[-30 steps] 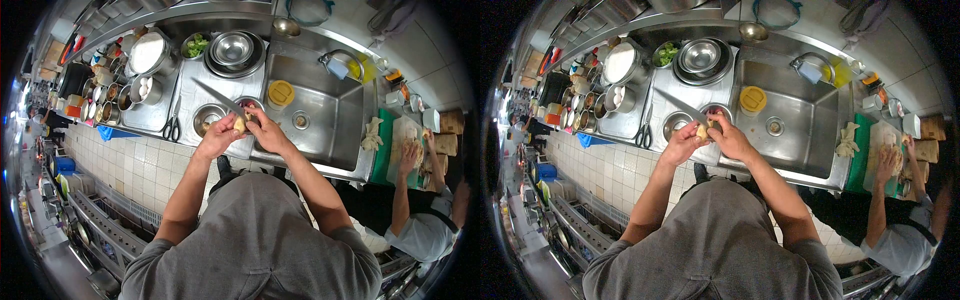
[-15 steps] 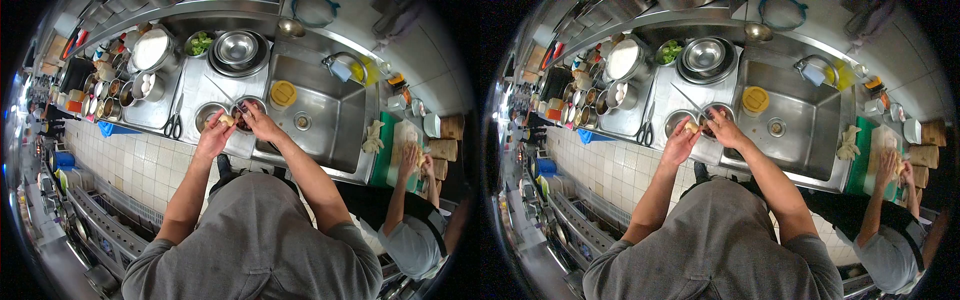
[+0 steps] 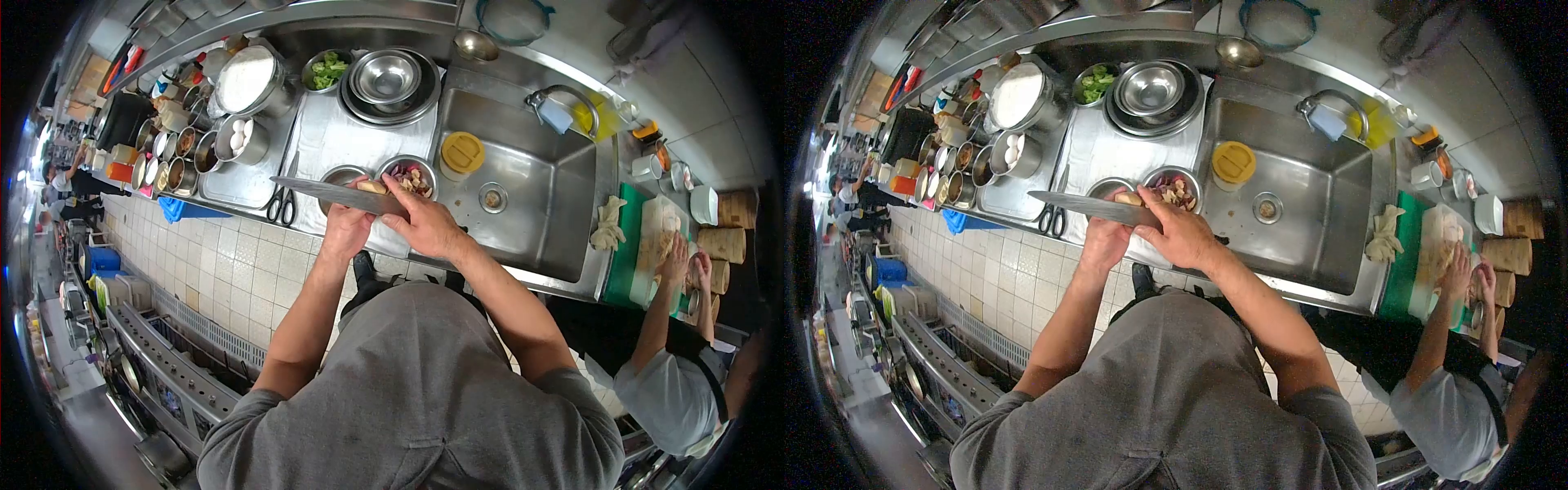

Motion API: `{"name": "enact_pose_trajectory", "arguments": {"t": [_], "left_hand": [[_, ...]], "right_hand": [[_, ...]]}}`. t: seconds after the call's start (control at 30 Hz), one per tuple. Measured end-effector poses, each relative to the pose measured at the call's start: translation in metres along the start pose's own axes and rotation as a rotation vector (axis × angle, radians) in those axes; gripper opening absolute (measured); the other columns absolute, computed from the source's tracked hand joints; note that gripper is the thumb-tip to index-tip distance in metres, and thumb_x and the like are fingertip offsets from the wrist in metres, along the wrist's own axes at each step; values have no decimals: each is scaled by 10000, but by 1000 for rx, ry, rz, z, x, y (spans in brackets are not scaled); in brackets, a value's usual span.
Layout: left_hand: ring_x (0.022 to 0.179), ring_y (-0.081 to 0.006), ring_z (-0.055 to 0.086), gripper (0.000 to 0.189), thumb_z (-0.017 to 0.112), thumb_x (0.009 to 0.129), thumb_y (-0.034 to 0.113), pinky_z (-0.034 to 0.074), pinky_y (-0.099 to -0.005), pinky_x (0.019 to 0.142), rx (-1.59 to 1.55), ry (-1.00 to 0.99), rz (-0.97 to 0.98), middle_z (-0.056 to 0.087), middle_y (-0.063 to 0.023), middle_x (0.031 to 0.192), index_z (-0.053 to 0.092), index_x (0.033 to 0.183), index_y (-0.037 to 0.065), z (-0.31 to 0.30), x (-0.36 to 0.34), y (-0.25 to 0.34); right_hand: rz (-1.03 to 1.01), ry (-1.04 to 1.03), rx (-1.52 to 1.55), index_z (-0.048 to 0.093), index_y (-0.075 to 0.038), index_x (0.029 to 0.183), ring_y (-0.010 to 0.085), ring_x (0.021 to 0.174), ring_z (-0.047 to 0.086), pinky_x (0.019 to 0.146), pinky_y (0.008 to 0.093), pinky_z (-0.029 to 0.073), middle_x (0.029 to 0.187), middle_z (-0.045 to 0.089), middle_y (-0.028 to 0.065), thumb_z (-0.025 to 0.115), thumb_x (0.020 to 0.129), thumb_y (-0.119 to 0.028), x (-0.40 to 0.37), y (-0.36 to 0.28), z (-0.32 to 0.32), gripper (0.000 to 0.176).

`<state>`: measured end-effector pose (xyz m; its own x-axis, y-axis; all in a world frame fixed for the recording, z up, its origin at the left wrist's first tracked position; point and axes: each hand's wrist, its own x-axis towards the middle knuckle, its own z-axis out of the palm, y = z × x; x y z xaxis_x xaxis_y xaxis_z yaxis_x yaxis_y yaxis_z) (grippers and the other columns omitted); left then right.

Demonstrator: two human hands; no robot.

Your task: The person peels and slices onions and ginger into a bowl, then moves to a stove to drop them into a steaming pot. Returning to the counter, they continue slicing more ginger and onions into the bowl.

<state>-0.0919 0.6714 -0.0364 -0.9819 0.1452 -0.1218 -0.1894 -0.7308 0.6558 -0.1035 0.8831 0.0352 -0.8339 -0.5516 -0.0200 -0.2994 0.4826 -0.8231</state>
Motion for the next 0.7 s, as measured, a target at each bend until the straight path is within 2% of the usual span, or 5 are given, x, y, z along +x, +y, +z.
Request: {"name": "enact_pose_trajectory", "arguments": {"t": [0.27, 0.37, 0.53, 0.63, 0.7], "left_hand": [[1181, -210, 639, 496, 736, 921, 20, 519, -366, 1028, 3, 0, -11, 651, -79, 1272, 555, 1382, 45, 22, 0, 6], [1156, -198, 649, 494, 734, 916, 2, 535, -342, 987, 20, -7, -1, 658, -77, 1259, 561, 1377, 43, 23, 0, 6], [1023, -136, 654, 533, 750, 906, 12, 530, -265, 815, 77, 26, 9, 669, -63, 1196, 547, 1399, 34, 26, -2, 5], [981, -122, 643, 551, 754, 909, 27, 513, -265, 780, 116, 0, 21, 667, -57, 1172, 534, 1414, 29, 23, -3, 7], [1005, -136, 651, 534, 736, 924, 24, 525, -283, 812, 122, -2, 16, 668, -64, 1187, 529, 1416, 25, 22, -2, 8]], "right_hand": [[-55, 48, -31, 269, -180, 1625, 375, 1320, 574, 1077, 490, 479, 1462, 561, 201, 624, 1006, -373, -5, -4, -6, 739], [-76, 64, -18, 268, -188, 1627, 372, 1309, 583, 1065, 493, 487, 1459, 566, 193, 629, 1002, -368, -8, -3, -6, 744], [-55, 47, -14, 277, -200, 1625, 367, 1285, 600, 1038, 492, 505, 1448, 574, 187, 632, 1000, -369, -10, -2, -4, 739], [-48, 54, -22, 321, -197, 1605, 363, 1274, 606, 1027, 484, 513, 1435, 585, 176, 633, 999, -373, -11, -2, -3, 705], [-108, 114, -19, 365, -184, 1578, 361, 1275, 605, 1025, 472, 516, 1425, 591, 172, 638, 998, -370, -11, 2, 1, 668]]}}
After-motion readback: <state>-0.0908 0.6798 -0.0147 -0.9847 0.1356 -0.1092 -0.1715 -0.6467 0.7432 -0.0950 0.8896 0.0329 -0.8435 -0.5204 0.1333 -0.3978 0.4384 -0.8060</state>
